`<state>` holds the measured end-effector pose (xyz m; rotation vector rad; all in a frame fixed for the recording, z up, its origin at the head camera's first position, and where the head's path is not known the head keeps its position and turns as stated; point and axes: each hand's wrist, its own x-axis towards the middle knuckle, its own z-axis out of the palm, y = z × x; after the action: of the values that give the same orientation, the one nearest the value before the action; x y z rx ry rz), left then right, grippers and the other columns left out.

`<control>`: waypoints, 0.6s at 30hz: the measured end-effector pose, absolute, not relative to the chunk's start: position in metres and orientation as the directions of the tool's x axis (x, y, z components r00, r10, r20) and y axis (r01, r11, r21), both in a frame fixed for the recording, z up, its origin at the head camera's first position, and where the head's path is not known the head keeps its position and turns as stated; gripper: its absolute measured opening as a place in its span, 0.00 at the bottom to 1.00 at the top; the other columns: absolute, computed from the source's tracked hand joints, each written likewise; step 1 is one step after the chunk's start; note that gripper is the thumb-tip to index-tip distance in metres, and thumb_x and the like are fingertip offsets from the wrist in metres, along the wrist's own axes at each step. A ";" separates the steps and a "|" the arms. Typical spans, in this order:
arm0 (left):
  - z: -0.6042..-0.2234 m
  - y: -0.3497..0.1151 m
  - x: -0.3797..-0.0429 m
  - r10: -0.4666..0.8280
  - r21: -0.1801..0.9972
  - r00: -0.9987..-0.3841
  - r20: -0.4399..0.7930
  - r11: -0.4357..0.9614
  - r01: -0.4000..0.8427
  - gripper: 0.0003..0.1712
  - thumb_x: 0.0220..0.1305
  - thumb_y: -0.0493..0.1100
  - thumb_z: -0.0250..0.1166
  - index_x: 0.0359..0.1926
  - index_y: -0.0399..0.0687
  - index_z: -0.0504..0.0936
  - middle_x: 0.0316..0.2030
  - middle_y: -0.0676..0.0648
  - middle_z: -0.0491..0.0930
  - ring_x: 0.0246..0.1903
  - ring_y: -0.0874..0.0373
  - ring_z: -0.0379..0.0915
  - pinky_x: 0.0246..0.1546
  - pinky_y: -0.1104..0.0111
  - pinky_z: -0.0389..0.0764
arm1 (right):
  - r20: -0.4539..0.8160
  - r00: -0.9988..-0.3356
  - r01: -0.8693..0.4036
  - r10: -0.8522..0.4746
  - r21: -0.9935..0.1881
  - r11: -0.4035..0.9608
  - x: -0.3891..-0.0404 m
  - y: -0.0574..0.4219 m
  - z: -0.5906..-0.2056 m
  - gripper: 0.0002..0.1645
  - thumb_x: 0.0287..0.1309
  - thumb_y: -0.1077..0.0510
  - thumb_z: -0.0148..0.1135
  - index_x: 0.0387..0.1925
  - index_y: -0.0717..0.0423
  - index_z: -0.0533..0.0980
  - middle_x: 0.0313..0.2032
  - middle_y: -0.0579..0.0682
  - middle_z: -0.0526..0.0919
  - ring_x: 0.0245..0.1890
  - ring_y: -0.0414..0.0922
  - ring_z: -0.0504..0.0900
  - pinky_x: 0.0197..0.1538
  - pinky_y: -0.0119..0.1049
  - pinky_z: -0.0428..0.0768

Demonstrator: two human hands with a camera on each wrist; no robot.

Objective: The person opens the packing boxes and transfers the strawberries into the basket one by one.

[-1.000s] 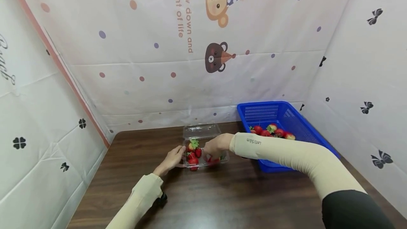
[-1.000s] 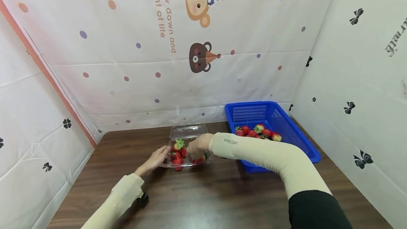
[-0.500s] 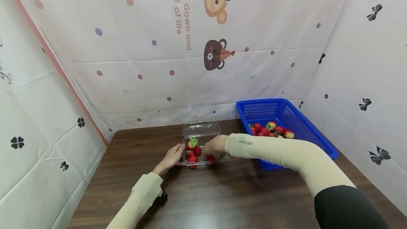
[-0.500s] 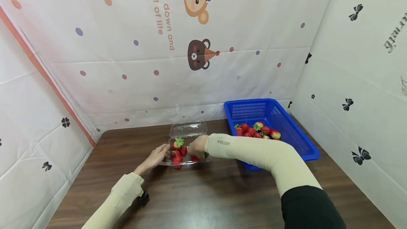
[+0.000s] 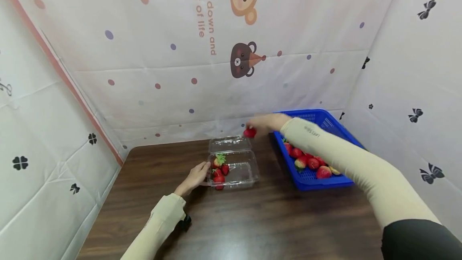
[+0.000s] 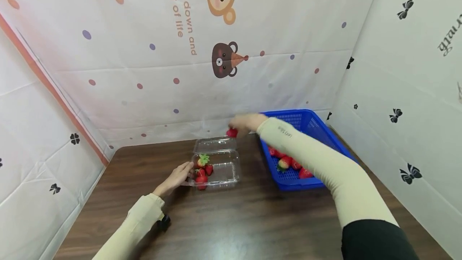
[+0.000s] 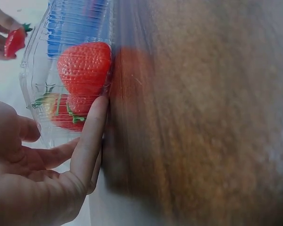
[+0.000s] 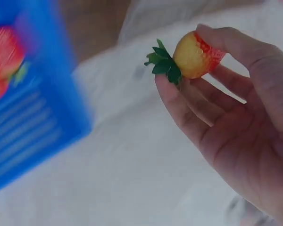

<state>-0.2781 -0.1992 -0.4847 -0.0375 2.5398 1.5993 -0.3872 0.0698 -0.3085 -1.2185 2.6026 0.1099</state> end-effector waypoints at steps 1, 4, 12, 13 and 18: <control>-0.485 -0.200 -0.278 0.048 0.890 -0.990 -0.131 0.445 -0.096 0.25 0.75 0.55 0.44 0.55 0.40 0.73 0.48 0.38 0.77 0.47 0.48 0.75 0.34 0.61 0.86 | -0.241 -0.645 -0.739 -0.726 -0.045 0.672 -0.394 0.082 -0.302 0.17 0.49 0.63 0.66 0.43 0.61 0.76 0.36 0.51 0.79 0.35 0.45 0.75 0.42 0.37 0.79; -0.485 -0.200 -0.278 0.038 0.872 -0.991 -0.125 0.480 -0.091 0.25 0.75 0.55 0.43 0.54 0.41 0.74 0.47 0.39 0.78 0.47 0.49 0.75 0.36 0.62 0.85 | -0.202 -0.727 -0.663 -0.656 -0.041 0.747 -0.413 0.123 -0.290 0.10 0.47 0.66 0.64 0.35 0.63 0.75 0.30 0.51 0.76 0.30 0.45 0.73 0.35 0.37 0.77; -0.488 -0.198 -0.276 0.034 0.898 -0.987 -0.157 0.422 -0.128 0.24 0.75 0.54 0.44 0.53 0.40 0.74 0.47 0.38 0.76 0.46 0.49 0.75 0.32 0.62 0.86 | -0.422 -0.841 -0.242 -0.339 -0.267 0.933 -0.418 0.212 -0.303 0.23 0.58 0.63 0.61 0.54 0.67 0.70 0.41 0.60 0.78 0.35 0.49 0.80 0.35 0.39 0.84; -0.488 -0.198 -0.276 0.031 0.897 -0.987 -0.157 0.422 -0.130 0.24 0.75 0.54 0.43 0.54 0.40 0.74 0.48 0.38 0.76 0.46 0.49 0.75 0.32 0.63 0.86 | -0.459 -0.830 -0.194 -0.315 -0.293 0.936 -0.417 0.218 -0.308 0.25 0.59 0.62 0.61 0.57 0.67 0.68 0.44 0.61 0.78 0.38 0.49 0.80 0.36 0.38 0.84; -0.487 -0.196 -0.277 0.042 0.911 -0.987 -0.154 0.394 -0.125 0.24 0.75 0.53 0.44 0.55 0.38 0.72 0.47 0.37 0.74 0.46 0.49 0.73 0.32 0.62 0.86 | -0.588 -0.780 -0.079 -0.215 -0.248 0.966 -0.417 0.234 -0.338 0.32 0.58 0.52 0.64 0.61 0.59 0.68 0.53 0.62 0.74 0.50 0.55 0.76 0.41 0.41 0.83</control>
<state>-0.2772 -0.1960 -0.4870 -0.0741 2.4922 1.6493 -0.4168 0.2344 -0.3380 -0.2061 2.4616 -0.2760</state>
